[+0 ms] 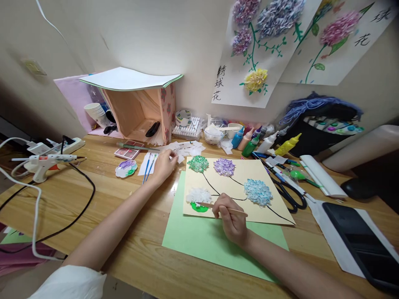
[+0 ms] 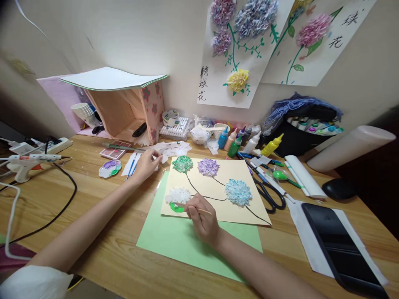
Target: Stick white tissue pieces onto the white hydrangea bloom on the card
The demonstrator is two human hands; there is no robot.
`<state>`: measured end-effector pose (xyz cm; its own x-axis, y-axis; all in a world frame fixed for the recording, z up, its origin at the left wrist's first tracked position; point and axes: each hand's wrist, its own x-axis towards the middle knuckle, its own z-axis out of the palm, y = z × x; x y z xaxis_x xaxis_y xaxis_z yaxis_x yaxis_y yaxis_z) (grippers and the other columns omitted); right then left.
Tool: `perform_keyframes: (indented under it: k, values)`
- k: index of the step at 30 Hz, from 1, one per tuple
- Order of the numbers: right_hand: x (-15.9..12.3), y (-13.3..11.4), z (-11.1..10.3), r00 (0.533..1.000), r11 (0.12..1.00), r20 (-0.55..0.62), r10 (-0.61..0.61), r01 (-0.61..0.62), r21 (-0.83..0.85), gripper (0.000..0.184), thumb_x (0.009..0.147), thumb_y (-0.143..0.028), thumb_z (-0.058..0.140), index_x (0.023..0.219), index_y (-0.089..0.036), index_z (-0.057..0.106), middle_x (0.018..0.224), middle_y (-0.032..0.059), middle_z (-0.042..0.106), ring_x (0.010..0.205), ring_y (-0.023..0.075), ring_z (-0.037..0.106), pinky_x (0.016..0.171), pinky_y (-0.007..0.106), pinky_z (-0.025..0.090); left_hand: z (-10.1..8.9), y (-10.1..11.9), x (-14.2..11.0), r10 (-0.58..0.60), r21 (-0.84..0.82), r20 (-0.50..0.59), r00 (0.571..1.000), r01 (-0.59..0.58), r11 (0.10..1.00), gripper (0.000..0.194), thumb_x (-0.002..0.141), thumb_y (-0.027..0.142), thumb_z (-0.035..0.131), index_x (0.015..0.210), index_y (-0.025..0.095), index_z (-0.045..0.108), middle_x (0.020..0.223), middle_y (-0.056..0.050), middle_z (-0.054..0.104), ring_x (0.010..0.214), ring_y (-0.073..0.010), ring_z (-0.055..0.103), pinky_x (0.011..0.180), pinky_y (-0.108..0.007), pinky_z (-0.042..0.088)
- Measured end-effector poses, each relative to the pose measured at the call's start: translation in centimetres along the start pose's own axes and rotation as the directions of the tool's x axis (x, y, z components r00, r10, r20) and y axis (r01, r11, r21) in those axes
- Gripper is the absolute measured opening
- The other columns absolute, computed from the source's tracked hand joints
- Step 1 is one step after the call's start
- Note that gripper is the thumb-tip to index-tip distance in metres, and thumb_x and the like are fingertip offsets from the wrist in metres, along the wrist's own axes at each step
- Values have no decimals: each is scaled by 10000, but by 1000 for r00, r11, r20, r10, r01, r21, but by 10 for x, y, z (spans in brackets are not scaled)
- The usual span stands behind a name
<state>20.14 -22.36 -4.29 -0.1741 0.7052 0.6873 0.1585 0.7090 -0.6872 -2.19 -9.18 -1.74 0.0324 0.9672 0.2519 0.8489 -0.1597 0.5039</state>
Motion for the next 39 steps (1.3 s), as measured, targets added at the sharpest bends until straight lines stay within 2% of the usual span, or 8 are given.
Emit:
perform_keyframes:
  k: [4, 10, 14, 17, 21, 24, 28, 39]
  values:
    - [0, 0, 0, 1000, 1000, -11, -10, 9, -17, 271, 960, -203, 344, 769, -204, 536, 560, -11, 495, 541, 142, 460, 526, 278, 395, -13, 2, -7, 68, -136, -77, 995, -78, 988, 136, 857, 303, 478, 824, 186, 540, 887, -42, 625, 774, -156, 569, 716, -277, 436]
    - [2, -1, -3, 998, 999, -56, 10, -12, -35, 281, 962, -219, 344, 757, -205, 537, 547, -13, 491, 530, 143, 458, 527, 285, 389, -26, 11, -38, 63, -307, -74, 995, -83, 948, 184, 823, 363, 555, 790, 182, 566, 779, -14, 617, 681, -132, 529, 642, -254, 417]
    - [2, 1, -3, 997, 999, -77, 8, -11, -31, 269, 965, -218, 344, 788, -209, 546, 547, -15, 481, 539, 145, 457, 526, 283, 387, -28, 26, -70, 108, -488, 71, 992, -60, 871, 194, 810, 361, 600, 801, 169, 629, 771, -23, 640, 664, -121, 530, 623, -249, 425]
    - [0, 2, -4, 996, 999, -93, 1, -4, -39, 262, 962, -221, 348, 794, -212, 550, 549, -12, 493, 529, 146, 453, 522, 288, 386, -28, 35, -87, 172, -575, 278, 945, 20, 818, 185, 762, 351, 668, 783, 170, 637, 779, -23, 664, 663, -118, 566, 628, -251, 448]
    - [-1, 2, -7, 996, 998, -70, -46, 42, -55, 245, 949, -217, 357, 810, -219, 558, 545, -8, 505, 528, 159, 475, 506, 295, 393, -28, 39, -94, 236, -521, 450, 861, 38, 853, 150, 736, 303, 697, 804, 183, 639, 752, -10, 685, 684, -134, 619, 630, -256, 447]
    - [3, -1, -9, 984, 982, 81, -159, 166, -86, 234, 945, -219, 353, 841, -226, 562, 575, 9, 549, 544, 172, 508, 500, 301, 411, -29, 38, -95, 281, -415, 403, 871, -100, 904, 60, 776, 247, 646, 803, 195, 633, 769, 3, 685, 669, -122, 598, 607, -244, 429]
    - [11, -5, -6, 923, 940, 275, -270, 314, -130, 225, 946, -204, 345, 887, -226, 561, 623, 32, 604, 555, 177, 491, 514, 301, 436, -29, 36, -95, 331, -310, 364, 871, -221, 924, 29, 785, 175, 613, 811, 187, 618, 775, 0, 671, 685, -122, 587, 613, -237, 420]
    - [12, -1, 1, 903, 931, 342, -260, 328, -160, 190, 956, -186, 376, 916, -202, 562, 655, 36, 619, 593, 169, 463, 539, 286, 436, -21, 35, -95, 375, -269, 321, 870, -297, 916, 55, 799, 161, 604, 847, 186, 596, 781, -3, 663, 716, -133, 586, 648, -241, 418]
